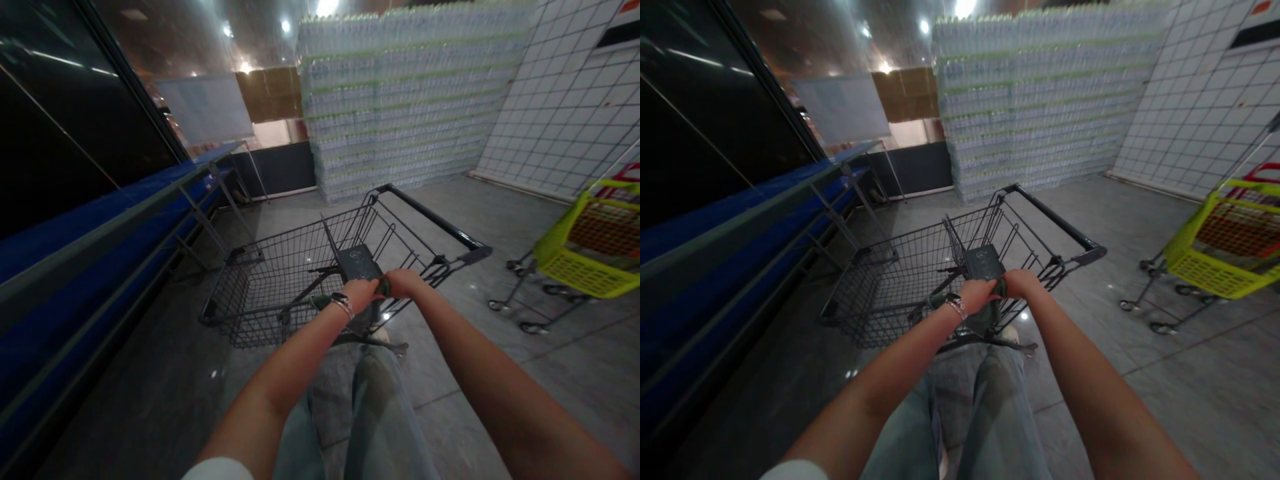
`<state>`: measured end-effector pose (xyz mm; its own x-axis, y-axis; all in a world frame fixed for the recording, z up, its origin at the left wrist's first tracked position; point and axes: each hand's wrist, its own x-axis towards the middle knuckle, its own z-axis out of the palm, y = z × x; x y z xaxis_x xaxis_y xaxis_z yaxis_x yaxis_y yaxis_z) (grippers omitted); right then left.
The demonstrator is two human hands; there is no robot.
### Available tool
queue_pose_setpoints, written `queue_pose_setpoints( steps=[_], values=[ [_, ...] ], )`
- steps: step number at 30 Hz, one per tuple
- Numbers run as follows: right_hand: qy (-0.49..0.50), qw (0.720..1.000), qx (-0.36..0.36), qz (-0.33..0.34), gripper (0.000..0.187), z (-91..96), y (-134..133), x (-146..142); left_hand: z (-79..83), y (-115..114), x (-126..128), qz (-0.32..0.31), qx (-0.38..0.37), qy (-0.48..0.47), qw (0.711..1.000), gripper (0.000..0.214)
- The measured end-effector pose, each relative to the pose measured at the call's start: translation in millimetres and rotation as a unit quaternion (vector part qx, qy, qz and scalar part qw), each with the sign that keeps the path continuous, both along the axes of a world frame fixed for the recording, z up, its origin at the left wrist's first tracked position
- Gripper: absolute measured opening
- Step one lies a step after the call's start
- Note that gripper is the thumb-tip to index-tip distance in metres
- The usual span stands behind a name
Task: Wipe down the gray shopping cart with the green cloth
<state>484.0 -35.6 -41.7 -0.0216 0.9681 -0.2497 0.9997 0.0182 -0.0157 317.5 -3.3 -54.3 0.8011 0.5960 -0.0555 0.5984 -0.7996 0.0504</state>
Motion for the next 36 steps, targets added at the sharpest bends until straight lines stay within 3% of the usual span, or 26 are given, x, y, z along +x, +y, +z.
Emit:
queue_pose_setpoints(
  steps=[2, 5, 9, 12, 14, 17, 19, 22, 28, 32, 34, 36],
  values=[
    [0.000, 1.000, 0.009, 0.000, 0.035, -1.6, 0.0, 0.6, -5.2, 5.2, -28.2, 0.016, 0.003, 0.009, 1.000, 0.038],
    [0.010, 1.000, 0.013, -0.008, 0.039, -4.5, 0.5, 1.0, -13.8, 15.8, -92.0, 0.052, 0.015, 0.019, 0.998, 0.037],
    [0.016, 1.000, 0.013, -0.017, 0.044, -5.8, 0.4, 1.1, -18.1, 39.7, -214.2, 0.121, 0.011, 0.054, 0.991, 0.038],
    [0.017, 1.000, 0.017, -0.018, 0.041, -5.9, -0.2, 1.7, -13.1, 56.9, -315.5, 0.203, -0.008, 0.106, 0.974, 0.033],
    [0.020, 0.999, 0.017, -0.018, 0.041, -7.0, 0.2, 2.8, -7.9, 62.6, -367.6, 0.236, -0.021, 0.129, 0.963, 0.024],
    [0.027, 0.999, 0.013, -0.017, 0.042, -9.6, 1.8, 4.8, -2.0, 63.0, -397.2, 0.244, -0.001, 0.149, 0.958, 0.022],
    [0.031, 0.999, 0.011, -0.016, 0.042, -11.1, 2.8, 5.8, -1.0, 59.6, -382.9, 0.256, -0.001, 0.162, 0.953, 0.025],
    [0.030, 0.999, 0.006, -0.019, 0.042, -12.1, 4.0, 6.2, -2.6, 49.4, -326.4, 0.246, -0.022, 0.148, 0.958, 0.029],
    [0.020, 0.999, -0.015, -0.033, 0.040, -10.1, 4.6, 4.4, -3.9, 15.4, -154.8, 0.144, 0.007, 0.068, 0.987, 0.045],
    [0.023, 0.999, -0.013, -0.031, 0.039, -6.8, 1.5, 2.9, 0.9, -8.7, -34.3, 0.051, -0.037, 0.015, 0.998, 0.043],
    [0.020, 0.999, -0.009, -0.031, 0.039, -5.9, -0.3, 3.1, 2.6, -19.8, 7.7, 0.041, -0.047, -0.014, 0.998, 0.038],
    [0.015, 0.999, -0.009, -0.030, 0.039, -6.1, -1.3, 4.1, 2.0, -27.8, 28.9, 0.061, -0.047, -0.030, 0.997, 0.034]
  ],
)
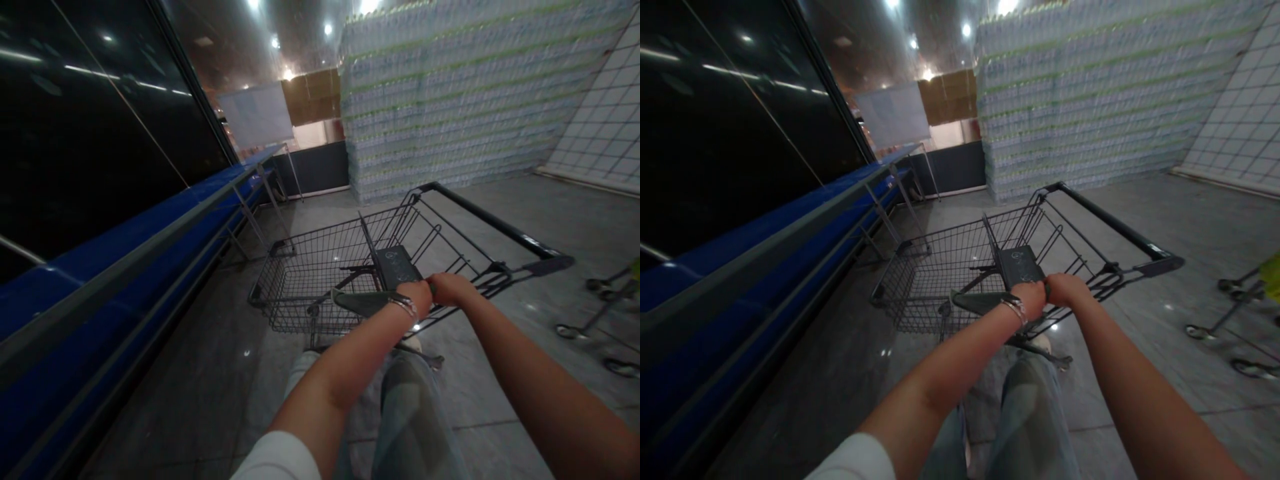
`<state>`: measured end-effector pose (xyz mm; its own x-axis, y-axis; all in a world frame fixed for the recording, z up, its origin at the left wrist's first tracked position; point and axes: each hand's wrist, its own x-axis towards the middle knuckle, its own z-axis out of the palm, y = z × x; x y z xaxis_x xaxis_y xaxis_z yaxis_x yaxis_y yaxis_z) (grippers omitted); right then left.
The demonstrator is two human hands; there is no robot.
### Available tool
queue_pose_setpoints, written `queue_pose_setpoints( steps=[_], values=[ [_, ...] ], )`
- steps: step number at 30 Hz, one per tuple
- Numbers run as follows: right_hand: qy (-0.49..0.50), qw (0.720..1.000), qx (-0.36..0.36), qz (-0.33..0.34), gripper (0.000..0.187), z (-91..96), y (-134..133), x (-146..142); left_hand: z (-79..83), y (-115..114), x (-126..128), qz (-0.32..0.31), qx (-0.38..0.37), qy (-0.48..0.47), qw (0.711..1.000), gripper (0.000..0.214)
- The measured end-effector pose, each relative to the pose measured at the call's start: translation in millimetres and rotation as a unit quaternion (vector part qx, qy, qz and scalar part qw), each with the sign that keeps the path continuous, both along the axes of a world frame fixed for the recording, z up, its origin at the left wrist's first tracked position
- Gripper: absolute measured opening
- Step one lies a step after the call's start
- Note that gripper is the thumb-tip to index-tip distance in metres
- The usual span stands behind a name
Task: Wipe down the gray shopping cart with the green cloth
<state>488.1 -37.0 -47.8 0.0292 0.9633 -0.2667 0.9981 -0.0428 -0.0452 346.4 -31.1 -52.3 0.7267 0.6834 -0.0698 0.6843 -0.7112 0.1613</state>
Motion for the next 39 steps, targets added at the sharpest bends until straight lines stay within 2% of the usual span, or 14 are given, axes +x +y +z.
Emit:
queue_pose_setpoints(
  steps=[3, 5, 7, 9, 12, 15, 17, 19, 20, 23, 28, 32, 35, 39],
  values=[
    [0.001, 1.000, -0.005, 0.002, 0.038, -2.2, 0.2, 2.3, -5.7, -3.4, -7.1, 0.001, 0.024, -0.036, 0.999, 0.036],
    [0.007, 1.000, -0.007, 0.003, 0.037, -4.5, 1.0, 3.7, -10.9, -0.4, -31.7, -0.003, 0.045, -0.048, 0.998, 0.039],
    [0.009, 1.000, -0.003, -0.001, 0.038, -7.0, 1.9, 5.1, -15.4, 6.1, -67.1, 0.016, 0.065, -0.036, 0.997, 0.042],
    [0.008, 1.000, 0.001, -0.007, 0.039, -9.2, 2.6, 6.3, -18.1, 15.3, -112.6, 0.041, 0.093, -0.016, 0.995, 0.050],
    [0.008, 1.000, 0.004, -0.015, 0.041, -11.3, 3.1, 7.8, -17.0, 32.3, -200.3, 0.095, 0.113, 0.019, 0.989, 0.052],
    [0.014, 1.000, -0.002, -0.018, 0.040, -11.3, 2.8, 8.1, -8.5, 48.0, -299.5, 0.186, 0.096, 0.087, 0.974, 0.053],
    [0.015, 1.000, -0.008, -0.017, 0.038, -10.2, 2.7, 7.6, -0.5, 54.9, -354.5, 0.249, 0.068, 0.128, 0.958, 0.054],
    [0.011, 1.000, -0.010, -0.016, 0.039, -8.5, 2.8, 6.6, 6.8, 58.7, -387.5, 0.276, 0.054, 0.145, 0.949, 0.052],
    [0.008, 1.000, -0.013, -0.014, 0.039, -7.4, 2.9, 6.0, 9.5, 60.0, -394.2, 0.279, 0.049, 0.151, 0.947, 0.052],
    [0.002, 0.999, -0.032, -0.013, 0.038, -3.7, 3.4, 3.9, 12.9, 64.2, -381.5, 0.265, 0.019, 0.175, 0.948, 0.053],
    [0.004, 0.999, -0.036, -0.021, 0.036, -1.6, 4.0, 1.8, 8.8, 73.9, -307.6, 0.238, -0.033, 0.183, 0.953, 0.069],
    [0.007, 0.999, -0.038, -0.027, 0.037, -6.0, 6.5, 4.3, 2.3, 65.4, -225.9, 0.194, -0.049, 0.143, 0.969, 0.079],
    [0.003, 0.999, -0.044, -0.027, 0.038, -9.2, 8.5, 7.1, -1.0, 45.5, -150.8, 0.127, -0.049, 0.088, 0.987, 0.073],
    [-0.002, 0.999, -0.045, -0.014, 0.040, -13.1, 7.4, 11.0, -2.2, 15.2, -52.8, 0.103, -0.047, 0.003, 0.994, 0.073]
  ],
)
